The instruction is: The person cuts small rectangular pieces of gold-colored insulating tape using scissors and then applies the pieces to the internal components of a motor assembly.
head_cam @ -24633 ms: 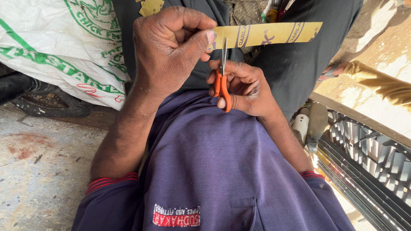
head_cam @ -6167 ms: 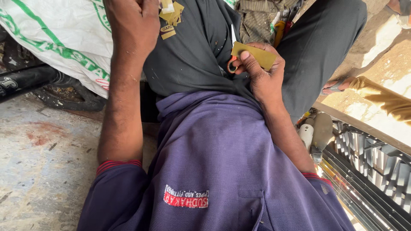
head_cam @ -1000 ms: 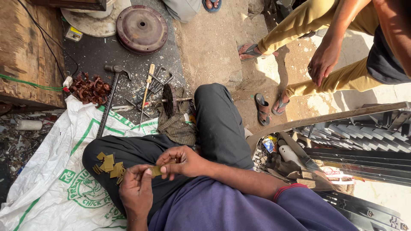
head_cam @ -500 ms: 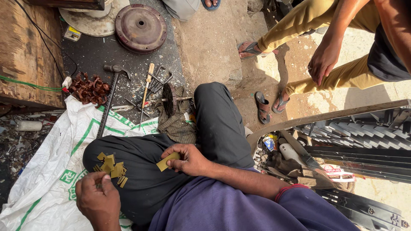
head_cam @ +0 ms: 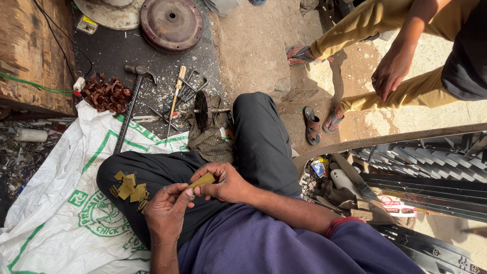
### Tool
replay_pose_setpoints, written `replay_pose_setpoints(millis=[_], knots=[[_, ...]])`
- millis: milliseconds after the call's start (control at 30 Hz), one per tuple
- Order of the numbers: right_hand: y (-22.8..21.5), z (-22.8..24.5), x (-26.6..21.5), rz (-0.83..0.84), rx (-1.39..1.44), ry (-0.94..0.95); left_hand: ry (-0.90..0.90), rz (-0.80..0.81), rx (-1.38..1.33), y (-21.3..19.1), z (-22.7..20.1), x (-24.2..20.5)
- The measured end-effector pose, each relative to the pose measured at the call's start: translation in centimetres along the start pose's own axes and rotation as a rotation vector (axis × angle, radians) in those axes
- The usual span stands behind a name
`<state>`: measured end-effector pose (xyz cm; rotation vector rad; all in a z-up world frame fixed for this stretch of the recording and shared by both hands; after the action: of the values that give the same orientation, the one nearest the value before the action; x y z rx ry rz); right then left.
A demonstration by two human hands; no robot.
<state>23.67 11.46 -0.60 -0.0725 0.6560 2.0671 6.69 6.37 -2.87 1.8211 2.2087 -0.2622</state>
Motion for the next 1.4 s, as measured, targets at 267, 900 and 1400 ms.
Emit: replay_pose_setpoints(millis=[267, 900, 1400], knots=[[-1.5, 1.0, -0.4, -0.103, -0.010, 0.023, -0.117, 0.117, -0.300, 1.4, 0.5, 0.1], [-1.0, 2.3, -0.3, -0.097, -0.022, -0.053, 0.083, 0.134, -0.055, 1.4, -2.9, 0.4], [-1.5, -4.4, -0.8, 0.233, -1.033, -0.087, 0.187, 0.033, -0.080, -0.3, -4.4, 0.7]])
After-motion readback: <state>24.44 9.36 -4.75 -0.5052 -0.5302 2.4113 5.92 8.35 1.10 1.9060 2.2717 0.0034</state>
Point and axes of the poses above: each hand's wrist, its own x-axis towards the middle knuckle, its own y-axis out of the palm, z = x × y, the point moved 6 cm from there along x, towards the middle knuckle, and after that the axes turned 7 degrees about x, right-handed, at the moved point
